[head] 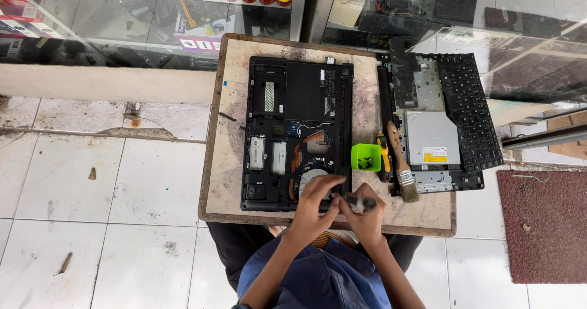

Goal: The person uses a screwdriver to remove and reinsert screws into the cooling fan assembly of a disassembled laptop. They place removed screws into a small green container and continue working on the fan area.

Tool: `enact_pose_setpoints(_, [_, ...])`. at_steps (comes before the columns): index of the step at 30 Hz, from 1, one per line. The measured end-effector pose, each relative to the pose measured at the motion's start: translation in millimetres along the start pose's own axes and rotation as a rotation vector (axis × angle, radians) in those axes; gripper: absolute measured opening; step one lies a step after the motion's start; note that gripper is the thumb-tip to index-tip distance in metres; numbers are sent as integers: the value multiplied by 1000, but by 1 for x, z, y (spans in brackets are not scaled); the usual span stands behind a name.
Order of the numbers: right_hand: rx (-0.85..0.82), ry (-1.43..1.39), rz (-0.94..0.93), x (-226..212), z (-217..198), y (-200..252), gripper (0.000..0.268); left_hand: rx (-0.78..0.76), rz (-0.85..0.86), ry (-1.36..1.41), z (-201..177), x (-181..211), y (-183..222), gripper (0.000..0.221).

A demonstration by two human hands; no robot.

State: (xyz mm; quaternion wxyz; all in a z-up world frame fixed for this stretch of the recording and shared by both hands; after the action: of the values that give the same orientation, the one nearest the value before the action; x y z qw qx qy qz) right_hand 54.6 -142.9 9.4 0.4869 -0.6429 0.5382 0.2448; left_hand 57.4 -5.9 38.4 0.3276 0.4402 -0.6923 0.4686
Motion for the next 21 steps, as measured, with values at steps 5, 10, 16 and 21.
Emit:
enact_pose_setpoints(5, [90,-119,40,-7,2,-2,36,-97,0,-162,21,-36,19,32])
enact_pose_setpoints(10, [59,-114,36,-10,-1,-7,38,38,22,-181,46,-67,33,11])
enact_pose_setpoints(16, [-268,-55,-30,-45,-18,-20,33,39,102,-312,41,-64,32,16])
enact_pose_setpoints(21, [-442,-187,14,-68,-28,-26,18,-11,108,-291,36,-59,30,16])
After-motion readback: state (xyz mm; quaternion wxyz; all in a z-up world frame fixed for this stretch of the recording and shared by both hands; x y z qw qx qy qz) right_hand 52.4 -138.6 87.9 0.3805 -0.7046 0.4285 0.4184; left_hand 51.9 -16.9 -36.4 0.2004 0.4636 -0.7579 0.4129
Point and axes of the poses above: each hand's wrist, its own y-axis away from the middle knuckle, its own z-axis out of the palm, x = y × z, the point moved 4 cm from there along -y, towards the middle knuckle, and after that the axes turned 8 degrees about -y, right-handed, at the moved point
